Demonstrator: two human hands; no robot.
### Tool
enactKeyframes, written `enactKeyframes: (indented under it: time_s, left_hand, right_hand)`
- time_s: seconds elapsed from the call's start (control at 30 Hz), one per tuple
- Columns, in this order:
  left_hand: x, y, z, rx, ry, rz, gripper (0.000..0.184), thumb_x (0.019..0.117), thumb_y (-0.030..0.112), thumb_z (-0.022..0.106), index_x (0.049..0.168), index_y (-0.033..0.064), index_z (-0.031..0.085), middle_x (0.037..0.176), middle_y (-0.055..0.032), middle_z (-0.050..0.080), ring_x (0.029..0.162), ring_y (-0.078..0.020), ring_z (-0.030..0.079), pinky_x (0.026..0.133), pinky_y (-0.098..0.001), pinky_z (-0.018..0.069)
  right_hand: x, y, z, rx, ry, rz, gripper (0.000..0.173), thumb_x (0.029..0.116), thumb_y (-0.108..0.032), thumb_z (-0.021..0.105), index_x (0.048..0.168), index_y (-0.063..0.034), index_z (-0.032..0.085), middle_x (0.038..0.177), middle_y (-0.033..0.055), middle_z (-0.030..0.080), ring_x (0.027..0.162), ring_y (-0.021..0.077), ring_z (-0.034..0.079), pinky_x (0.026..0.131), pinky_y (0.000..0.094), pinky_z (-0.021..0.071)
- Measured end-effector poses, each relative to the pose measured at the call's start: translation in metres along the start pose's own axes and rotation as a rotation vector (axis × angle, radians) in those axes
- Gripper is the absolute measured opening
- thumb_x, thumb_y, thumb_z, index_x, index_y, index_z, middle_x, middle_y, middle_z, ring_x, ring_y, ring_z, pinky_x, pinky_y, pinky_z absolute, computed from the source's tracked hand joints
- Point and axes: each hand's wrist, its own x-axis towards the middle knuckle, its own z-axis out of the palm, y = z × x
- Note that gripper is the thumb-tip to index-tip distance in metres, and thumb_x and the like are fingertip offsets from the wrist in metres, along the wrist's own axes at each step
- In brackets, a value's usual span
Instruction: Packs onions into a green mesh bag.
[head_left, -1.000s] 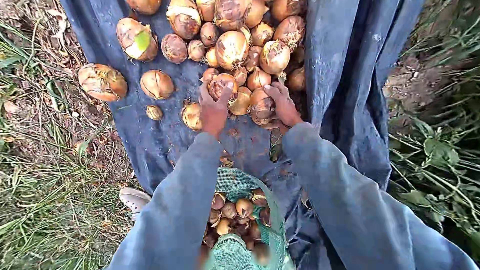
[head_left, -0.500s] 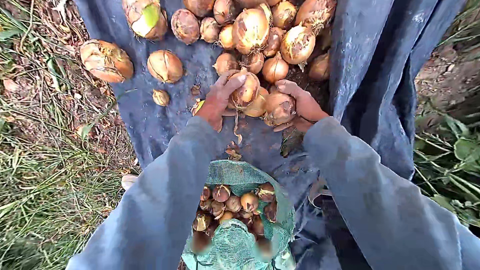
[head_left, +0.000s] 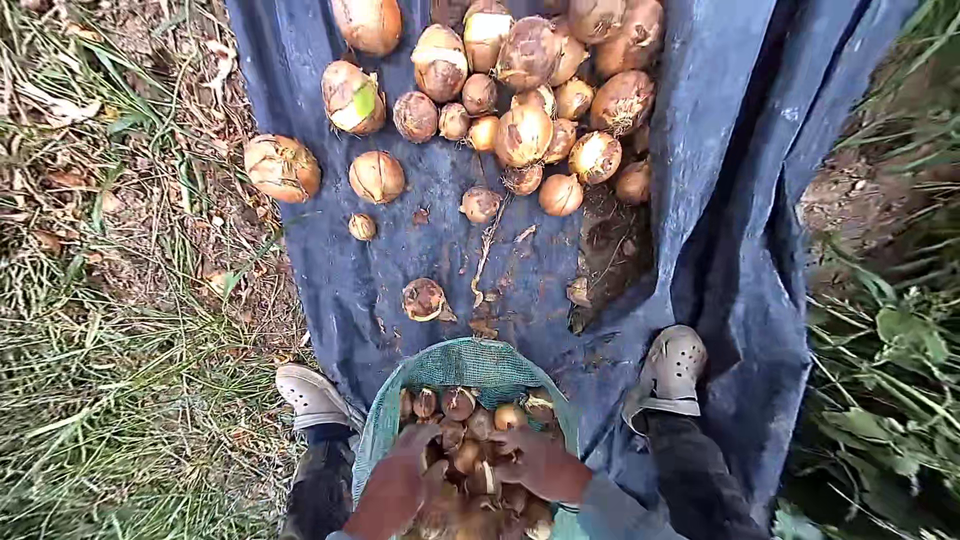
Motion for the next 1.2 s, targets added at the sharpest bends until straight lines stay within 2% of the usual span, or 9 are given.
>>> enactKeyframes:
  time_s: [0.1,0.23,0.37,0.5,0.63,0.73,0.9,1.07,1.2]
  left_hand:
    - [0.044,0.026,-0.04,0.114,0.64,0.184,0.05,0.0959,0.031,0.069,0.138,0.0058,0.061,0.141,-0.0239,0.058,0.13,-0.0438,0.057,0.104,-0.0604,0.0497]
    - [0.143,0.058,-0.083,0.07,0.762,0.084,0.072,0.0888,0.037,0.08,0.148,0.0087,0.05,0.149,-0.0273,0.047,0.135,-0.0496,0.048,0.104,-0.0661,0.0469]
    - [0.192,0.07,-0.091,0.0,0.733,-0.028,0.09,0.0772,0.045,0.088,0.152,0.016,0.046,0.146,-0.0266,0.05,0.134,-0.0487,0.049,0.1,-0.0647,0.0494]
    - [0.182,0.083,-0.101,-1.087,0.547,0.159,0.058,0.0997,0.038,0.062,0.149,0.0118,0.045,0.139,-0.0154,0.059,0.12,-0.031,0.064,0.093,-0.053,0.058]
    - [0.184,0.126,-0.121,-1.502,0.263,0.347,0.07,0.1006,0.066,0.037,0.158,0.0264,0.031,0.161,-0.0096,0.038,0.145,-0.0368,0.042,0.105,-0.0711,0.0435]
    - [0.212,0.167,-0.126,-1.565,0.248,0.347,0.07,0.0997,0.068,0.039,0.159,0.0321,0.029,0.164,-0.0087,0.034,0.148,-0.0397,0.037,0.105,-0.0753,0.0397]
    - [0.189,0.182,-0.093,-1.347,0.424,0.271,0.074,0.098,0.058,0.057,0.158,0.0244,0.032,0.143,-0.0106,0.057,0.124,-0.0306,0.062,0.094,-0.0567,0.0569]
    - [0.048,0.045,-0.021,-0.704,0.039,0.018,0.078,0.0853,0.051,0.071,0.146,0.0066,0.049,0.129,-0.0146,0.066,0.114,-0.026,0.068,0.096,-0.0471,0.0595]
    - [-0.016,-0.014,0.022,-0.143,-0.304,-0.083,0.071,0.093,0.042,0.074,0.149,0.0063,0.05,0.146,-0.0253,0.054,0.133,-0.0424,0.055,0.11,-0.0628,0.0442]
  right_hand:
    - [0.014,-0.05,-0.085,0.037,0.632,-0.081,0.063,0.0968,-0.04,0.07,0.151,-0.0155,0.05,0.144,0.0222,0.055,0.115,0.0366,0.067,0.096,0.0575,0.0567]
    - [0.052,-0.129,-0.214,-0.213,1.127,-0.096,0.08,0.0907,-0.043,0.074,0.158,-0.0169,0.04,0.151,0.0317,0.042,0.115,0.05,0.061,0.09,0.0659,0.0526]
    - [0.081,-0.153,-0.256,-0.325,1.071,0.021,0.073,0.0889,-0.043,0.072,0.155,-0.0318,0.043,0.141,0.0343,0.051,0.115,0.0526,0.061,0.089,0.0688,0.0507]
    - [0.075,-0.135,-0.256,0.143,0.998,-0.284,0.034,0.0931,-0.041,0.065,0.112,-0.0129,0.07,0.103,0.0116,0.071,0.093,0.0259,0.068,0.08,0.0535,0.0545]
    - [0.075,-0.159,-0.26,0.296,0.757,-0.423,0.088,0.0768,-0.017,0.07,0.159,-0.0227,0.037,0.135,0.0124,0.062,0.105,0.0238,0.069,0.082,0.0483,0.0598]
    - [0.093,-0.174,-0.264,0.221,0.668,-0.411,0.087,0.0739,-0.012,0.072,0.154,-0.0161,0.037,0.126,0.0112,0.065,0.105,0.0213,0.067,0.085,0.0462,0.0582]
    - [0.091,-0.131,-0.179,0.588,0.573,-0.513,0.076,0.0763,-0.013,0.064,0.149,-0.0217,0.046,0.121,0.011,0.067,0.097,0.0244,0.069,0.075,0.0471,0.0609]
    - [0.007,-0.055,-0.09,0.062,-0.095,-0.141,0.063,0.0973,-0.028,0.071,0.154,-0.019,0.046,0.123,0.0143,0.071,0.1,0.0273,0.072,0.086,0.0522,0.0591]
    - [-0.004,-0.043,-0.187,0.285,0.495,-0.071,0.065,0.1046,-0.024,0.06,0.16,-0.0105,0.03,0.134,0.021,0.063,0.111,0.0349,0.068,0.091,0.0549,0.0582]
